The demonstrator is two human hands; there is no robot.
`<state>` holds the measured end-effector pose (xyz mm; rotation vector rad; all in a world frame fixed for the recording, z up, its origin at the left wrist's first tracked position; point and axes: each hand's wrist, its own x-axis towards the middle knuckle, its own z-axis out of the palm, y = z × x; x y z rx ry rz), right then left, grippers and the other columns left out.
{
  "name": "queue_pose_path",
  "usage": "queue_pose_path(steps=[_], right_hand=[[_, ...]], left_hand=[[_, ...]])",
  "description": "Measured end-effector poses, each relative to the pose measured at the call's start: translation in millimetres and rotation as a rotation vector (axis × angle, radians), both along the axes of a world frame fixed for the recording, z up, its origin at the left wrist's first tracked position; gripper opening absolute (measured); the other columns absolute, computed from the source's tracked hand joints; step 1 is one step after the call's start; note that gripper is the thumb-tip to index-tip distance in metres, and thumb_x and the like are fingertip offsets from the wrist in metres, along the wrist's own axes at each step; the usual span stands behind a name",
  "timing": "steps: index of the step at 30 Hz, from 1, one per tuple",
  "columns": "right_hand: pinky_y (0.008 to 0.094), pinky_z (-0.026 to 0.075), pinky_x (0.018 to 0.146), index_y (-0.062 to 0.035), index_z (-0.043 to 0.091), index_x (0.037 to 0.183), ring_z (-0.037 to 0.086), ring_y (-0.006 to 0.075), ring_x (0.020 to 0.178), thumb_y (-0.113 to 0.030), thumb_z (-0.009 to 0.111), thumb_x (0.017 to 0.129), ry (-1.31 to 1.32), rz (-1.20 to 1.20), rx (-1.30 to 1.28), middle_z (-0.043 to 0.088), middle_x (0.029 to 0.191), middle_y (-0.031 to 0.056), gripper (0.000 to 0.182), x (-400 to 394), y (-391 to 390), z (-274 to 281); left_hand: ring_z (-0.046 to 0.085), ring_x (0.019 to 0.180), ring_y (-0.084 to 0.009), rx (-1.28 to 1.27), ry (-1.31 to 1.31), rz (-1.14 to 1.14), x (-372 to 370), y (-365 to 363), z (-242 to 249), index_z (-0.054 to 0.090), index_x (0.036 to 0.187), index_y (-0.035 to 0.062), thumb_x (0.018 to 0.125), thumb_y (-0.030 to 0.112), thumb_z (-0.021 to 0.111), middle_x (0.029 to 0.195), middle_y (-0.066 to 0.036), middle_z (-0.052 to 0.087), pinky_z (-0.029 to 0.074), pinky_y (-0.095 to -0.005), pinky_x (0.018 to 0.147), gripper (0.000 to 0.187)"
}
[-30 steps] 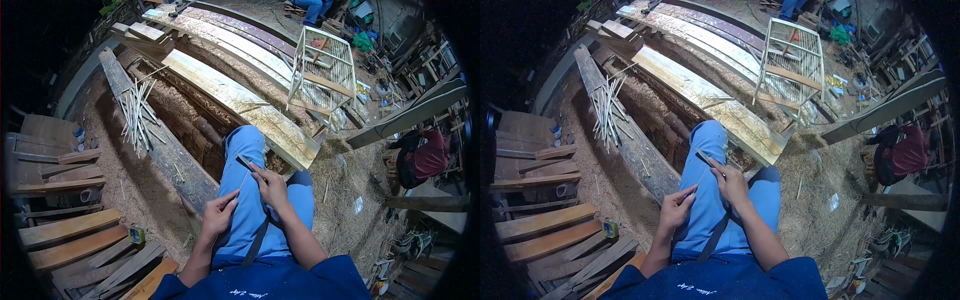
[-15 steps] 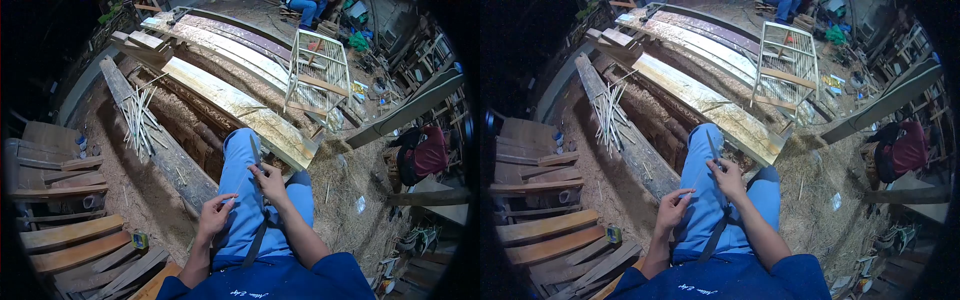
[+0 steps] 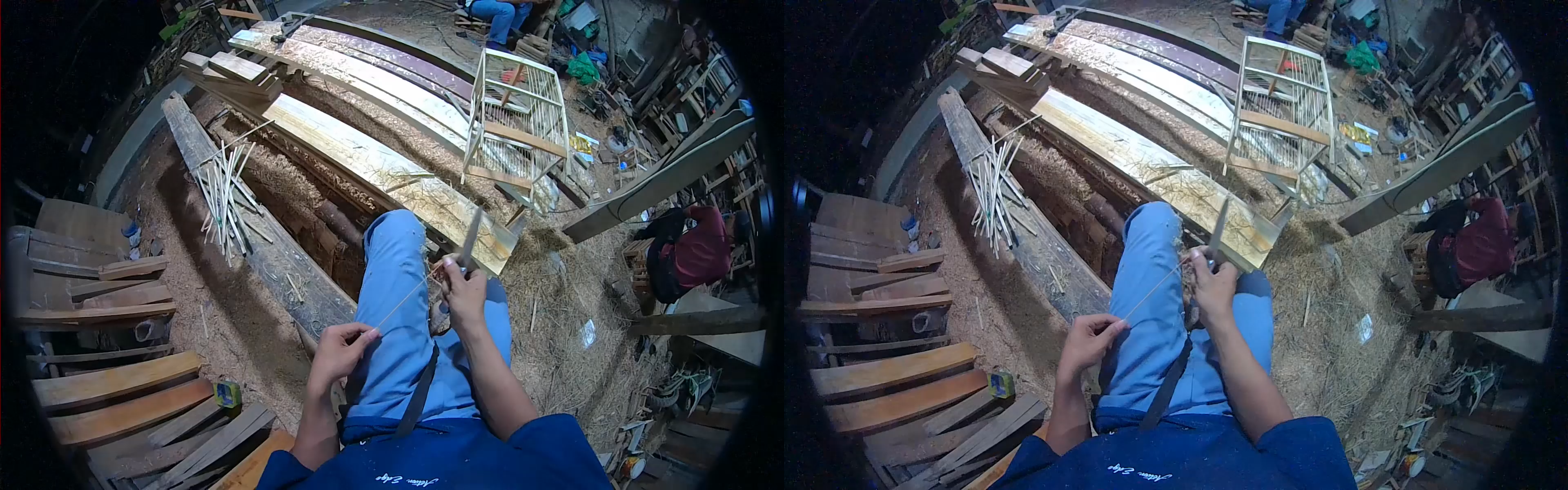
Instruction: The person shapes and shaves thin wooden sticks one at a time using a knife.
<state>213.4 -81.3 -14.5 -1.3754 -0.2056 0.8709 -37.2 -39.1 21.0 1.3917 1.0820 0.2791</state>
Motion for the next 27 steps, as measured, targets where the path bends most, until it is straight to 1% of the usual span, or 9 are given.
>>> queue_pose_path(steps=[4,6,7,10,14,19,21,24,27], right_hand=[[0.0241,0.030,0.036,-0.0035,0.060,0.103,0.038,0.0044,0.042,-0.014,0.063,0.102,0.041,-0.121,0.058,0.065,0.075,0.0043,0.011,12,-4,-7],[0.0243,0.030,0.036,-0.0041,0.061,0.104,0.040,0.0042,0.042,-0.013,0.065,0.101,0.042,-0.147,0.063,0.062,0.071,0.0019,0.011,14,-6,-15],[0.0244,0.031,0.036,-0.0048,0.061,0.104,0.041,0.0039,0.042,-0.013,0.067,0.099,0.043,-0.175,0.071,0.058,0.066,-0.0006,0.011,14,-6,-16],[0.0234,0.031,0.036,-0.0037,0.060,0.107,0.041,0.0036,0.042,-0.012,0.066,0.099,0.052,-0.165,0.081,0.066,0.075,0.0044,0.012,13,-11,-26],[0.0225,0.031,0.036,-0.0027,0.059,0.108,0.041,0.0037,0.042,-0.010,0.066,0.099,0.085,-0.158,0.092,0.070,0.082,0.0079,0.013,13,-13,-23],[0.0224,0.030,0.037,-0.0021,0.060,0.106,0.040,0.0040,0.042,-0.010,0.067,0.099,0.116,-0.103,0.026,0.067,0.079,0.0055,0.013,0,-16,-21],[0.0222,0.030,0.037,-0.0017,0.060,0.105,0.040,0.0044,0.042,-0.010,0.067,0.098,0.110,-0.081,-0.003,0.064,0.075,0.0031,0.013,-3,-19,-21],[0.0215,0.031,0.036,-0.0021,0.060,0.104,0.042,0.0044,0.041,-0.010,0.067,0.098,0.114,0.020,-0.042,0.072,0.086,0.0108,0.013,-6,-18,-19],[0.0218,0.030,0.037,-0.0029,0.063,0.102,0.041,0.0032,0.043,-0.010,0.064,0.100,0.135,0.059,-0.026,0.074,0.087,0.0095,0.008,-6,-17,-15]], left_hand=[[0.052,0.058,-0.0025,0.127,0.034,0.166,-8,10,-10,0.077,0.096,-0.0012,0.094,0.016,0.075,0.066,0.001,0.064,0.039,-0.0221,0.052,0.017],[0.055,0.054,-0.0050,0.106,-0.034,0.362,-6,15,-6,0.074,0.091,-0.0035,0.093,0.012,0.077,0.069,-0.003,0.067,0.041,-0.0222,0.048,0.016],[0.055,0.054,-0.0050,0.104,-0.031,0.364,-5,17,-5,0.074,0.091,-0.0035,0.093,0.012,0.077,0.069,-0.003,0.067,0.041,-0.0222,0.048,0.016],[0.062,0.055,-0.0102,0.011,-0.209,0.528,-2,21,-11,0.073,0.096,-0.0035,0.094,0.015,0.076,0.079,-0.008,0.072,0.045,-0.0228,0.048,0.019],[0.063,0.060,-0.0102,-0.088,-0.312,0.687,6,23,-26,0.073,0.099,0.0010,0.096,0.021,0.075,0.086,-0.008,0.074,0.046,-0.0230,0.051,0.021],[0.069,0.071,-0.0139,-0.140,-0.551,0.834,35,27,-26,0.072,0.109,0.0035,0.100,0.024,0.069,0.095,-0.008,0.075,0.057,-0.0270,0.061,0.023],[0.071,0.075,-0.0150,-0.121,-0.545,0.844,36,32,-28,0.070,0.116,0.0037,0.102,0.025,0.066,0.098,-0.009,0.074,0.060,-0.0276,0.067,0.026],[0.072,0.079,-0.0172,0.020,-0.644,0.877,39,50,-23,0.067,0.124,0.0022,0.103,0.027,0.064,0.096,-0.011,0.073,0.062,-0.0293,0.073,0.032],[0.071,0.077,-0.0163,0.034,-0.643,0.896,46,70,-16,0.066,0.126,0.0029,0.103,0.027,0.064,0.094,-0.010,0.073,0.063,-0.0297,0.073,0.034]])
